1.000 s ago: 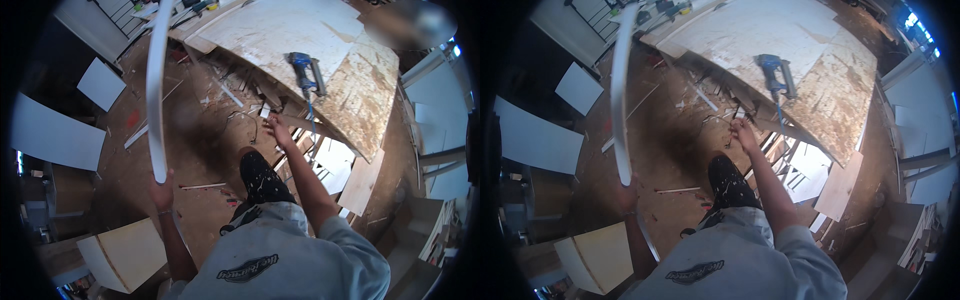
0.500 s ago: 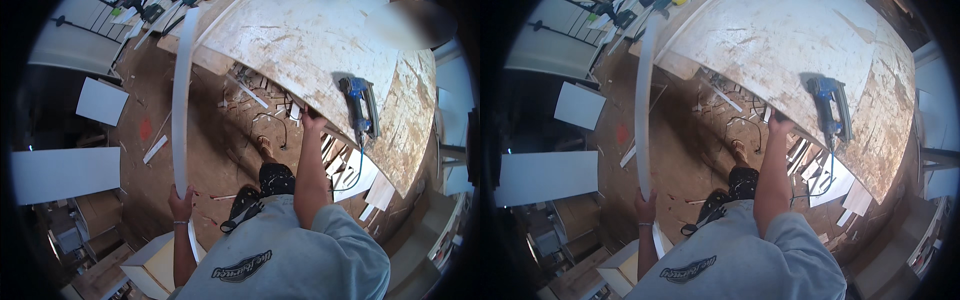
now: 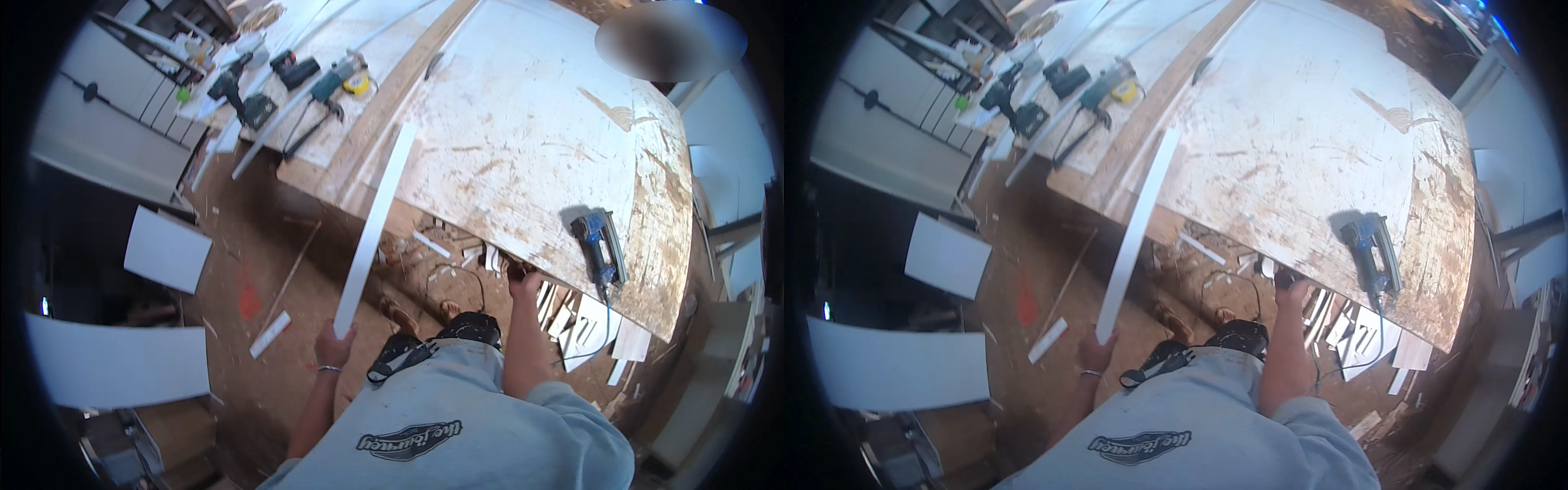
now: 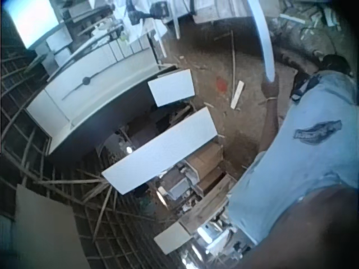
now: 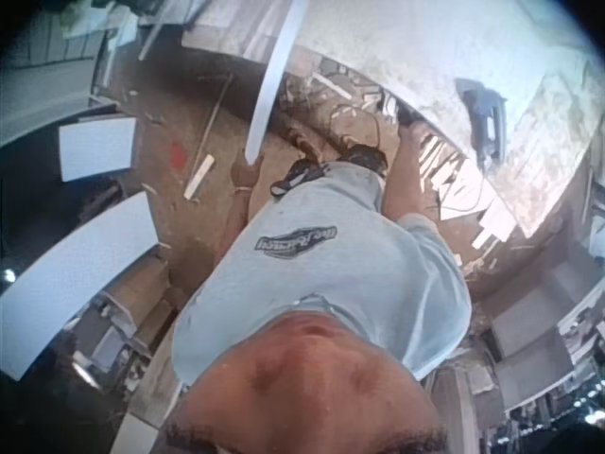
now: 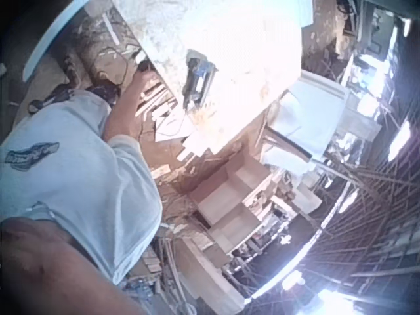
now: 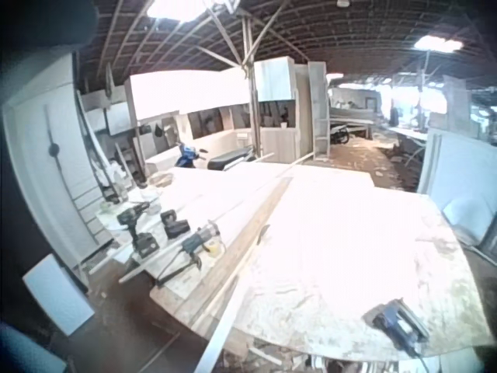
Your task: The person moves a wooden cabinet, hammers a nail into a board on a workbench, and picks up wood scraps from the floor.
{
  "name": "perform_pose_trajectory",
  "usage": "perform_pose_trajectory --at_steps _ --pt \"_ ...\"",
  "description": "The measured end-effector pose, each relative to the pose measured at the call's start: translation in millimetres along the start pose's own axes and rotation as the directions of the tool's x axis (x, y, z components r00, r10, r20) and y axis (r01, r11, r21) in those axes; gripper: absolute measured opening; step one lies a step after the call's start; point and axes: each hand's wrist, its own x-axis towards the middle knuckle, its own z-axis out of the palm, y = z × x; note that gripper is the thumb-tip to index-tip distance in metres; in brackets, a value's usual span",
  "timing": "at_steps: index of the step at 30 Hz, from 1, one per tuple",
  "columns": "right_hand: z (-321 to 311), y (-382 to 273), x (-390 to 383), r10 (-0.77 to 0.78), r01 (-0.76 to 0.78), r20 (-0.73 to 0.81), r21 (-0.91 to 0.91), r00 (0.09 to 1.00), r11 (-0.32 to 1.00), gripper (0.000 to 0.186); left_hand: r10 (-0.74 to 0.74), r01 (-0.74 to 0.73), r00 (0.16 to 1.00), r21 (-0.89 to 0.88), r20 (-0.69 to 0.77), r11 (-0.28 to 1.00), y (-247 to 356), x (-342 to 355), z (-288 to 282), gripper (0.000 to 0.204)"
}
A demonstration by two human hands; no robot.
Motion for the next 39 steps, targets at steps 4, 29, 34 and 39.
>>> perform_pose_trajectory --at_steps 4,29,34,39 --pt "77.7 91.1 -89.7 0.295 -0.116 0.092 -0.780 0.951 0.615 0.027 0.027 -0.026 0.999 -0.005 0.044 1.000 -24.5 80.6 1.1 0.054" --pt "375.0 289.9 -60.0 0.020 0.500 0.503 -0.862 0.864 0.081 0.062 0.045 -0.053 0.978 0.031 0.204 0.998 61.6 244.2 11.0 0.056" --pt "379.3 285.8 -33.4 -0.007 0.504 0.505 -0.861 0.863 0.059 0.062 0.097 -0.092 0.975 -0.035 0.202 0.995 75.0 255.3 17.4 0.058" --pt "394.3 283.7 -39.6 0.010 0.457 0.459 -0.886 0.888 0.084 0.059 0.110 -0.085 0.962 -0.109 0.248 0.990 58.4 270.6 26.3 0.067"
